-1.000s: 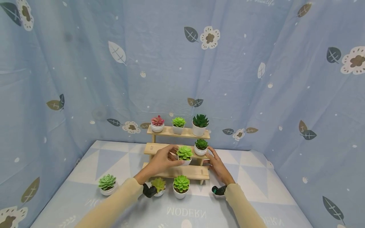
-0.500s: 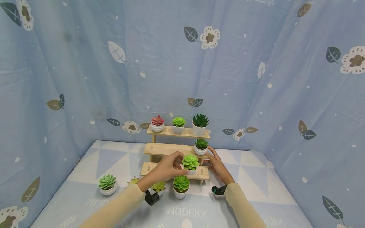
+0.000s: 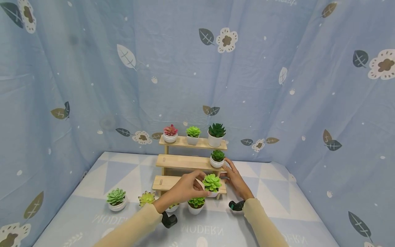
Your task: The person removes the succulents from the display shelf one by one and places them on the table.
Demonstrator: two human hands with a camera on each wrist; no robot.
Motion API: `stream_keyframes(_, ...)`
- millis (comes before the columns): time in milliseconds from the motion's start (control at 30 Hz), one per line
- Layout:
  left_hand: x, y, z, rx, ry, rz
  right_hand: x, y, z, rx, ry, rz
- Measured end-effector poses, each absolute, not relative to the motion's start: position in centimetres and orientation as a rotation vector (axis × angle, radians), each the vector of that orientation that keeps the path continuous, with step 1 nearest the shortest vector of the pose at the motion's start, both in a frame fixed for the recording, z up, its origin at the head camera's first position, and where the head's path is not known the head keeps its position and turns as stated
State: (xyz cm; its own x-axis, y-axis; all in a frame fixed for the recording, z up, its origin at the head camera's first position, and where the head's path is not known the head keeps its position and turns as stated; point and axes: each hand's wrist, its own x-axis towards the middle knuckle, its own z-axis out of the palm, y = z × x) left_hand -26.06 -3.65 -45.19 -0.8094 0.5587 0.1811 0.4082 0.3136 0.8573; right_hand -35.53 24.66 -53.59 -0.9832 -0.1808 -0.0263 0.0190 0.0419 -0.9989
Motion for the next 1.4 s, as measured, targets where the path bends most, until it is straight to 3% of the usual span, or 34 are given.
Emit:
stream_keyframes(767,-25.3,-1.4,-46.0,0.967,2.407,1.489,-35.9,24.8,-53.9,-0.147,2.119,-2.094)
stream_keyframes(1400,-25.5,-0.2,-47.4,1.041,2.757,1.087,-35.9,24.7,-53.9,-0.127,2.141,-2.085)
